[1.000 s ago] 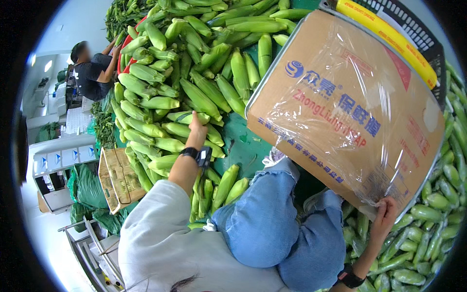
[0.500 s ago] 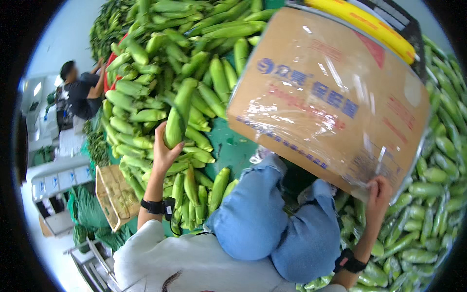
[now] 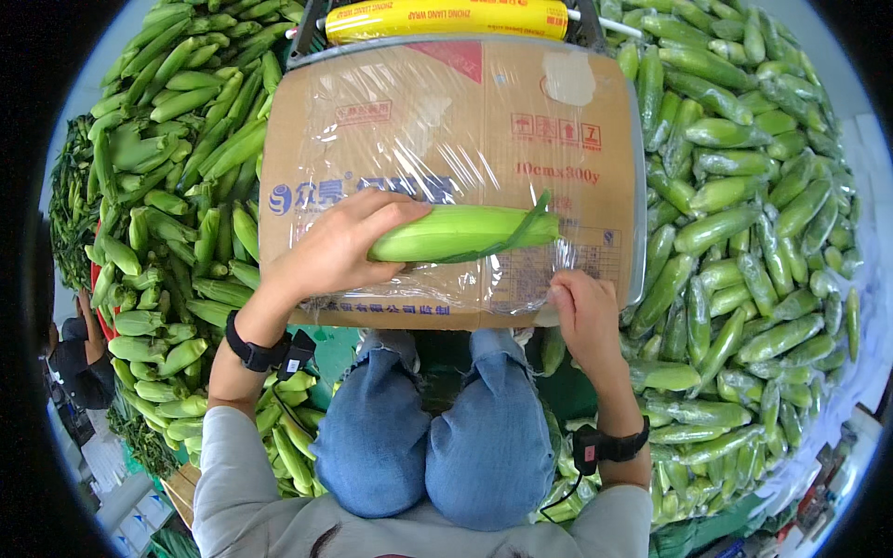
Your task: The person sits cross-legged on the floor and repeatedly wraps individual ears of corn in plastic film. They pull film from a roll, wrap each ear, and place the wrapped corn into a pile to the right.
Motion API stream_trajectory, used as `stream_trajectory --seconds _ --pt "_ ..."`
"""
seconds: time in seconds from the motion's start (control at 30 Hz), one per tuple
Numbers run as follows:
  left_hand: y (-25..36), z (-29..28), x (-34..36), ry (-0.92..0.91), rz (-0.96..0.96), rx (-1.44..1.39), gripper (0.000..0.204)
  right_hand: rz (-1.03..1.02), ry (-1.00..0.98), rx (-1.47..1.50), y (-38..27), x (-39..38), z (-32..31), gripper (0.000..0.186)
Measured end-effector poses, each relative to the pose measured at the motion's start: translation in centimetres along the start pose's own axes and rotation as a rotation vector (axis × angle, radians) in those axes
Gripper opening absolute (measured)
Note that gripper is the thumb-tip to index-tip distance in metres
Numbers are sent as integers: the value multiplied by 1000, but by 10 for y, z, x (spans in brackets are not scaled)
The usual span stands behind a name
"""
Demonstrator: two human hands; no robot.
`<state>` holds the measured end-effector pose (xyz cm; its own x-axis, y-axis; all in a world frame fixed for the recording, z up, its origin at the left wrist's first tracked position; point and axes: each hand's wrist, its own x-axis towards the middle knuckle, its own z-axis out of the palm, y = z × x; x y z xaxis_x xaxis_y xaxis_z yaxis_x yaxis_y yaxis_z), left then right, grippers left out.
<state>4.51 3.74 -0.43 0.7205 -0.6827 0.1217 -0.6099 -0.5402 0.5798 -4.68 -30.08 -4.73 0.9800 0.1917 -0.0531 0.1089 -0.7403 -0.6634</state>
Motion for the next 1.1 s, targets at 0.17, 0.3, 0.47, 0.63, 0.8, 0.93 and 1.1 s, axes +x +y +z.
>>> stream_trajectory --seconds 0.17,0.3,0.47,0.63,0.8,0.93,1.1 --pt "0 -4 0 -31 -34 24 65 -92 232 891 -29 11 -9 19" --pt "-1 -9 6 -115 -107 18 69 -336 59 135 -52 74 8 38" --pt "21 14 -32 349 -208 147 68 -521 162 -216 -49 111 37 43" --pt "25 3 -103 272 -542 198 13 -466 263 -228 -44 113 48 34" --pt "-26 -35 -31 559 -133 353 15 -503 313 -173 -50 127 50 26" --pt "-28 -18 46 96 -157 226 18 -398 201 -199 -59 127 39 28" --pt "53 11 -20 -145 -426 85 58 -101 -375 -148 -78 91 20 37"
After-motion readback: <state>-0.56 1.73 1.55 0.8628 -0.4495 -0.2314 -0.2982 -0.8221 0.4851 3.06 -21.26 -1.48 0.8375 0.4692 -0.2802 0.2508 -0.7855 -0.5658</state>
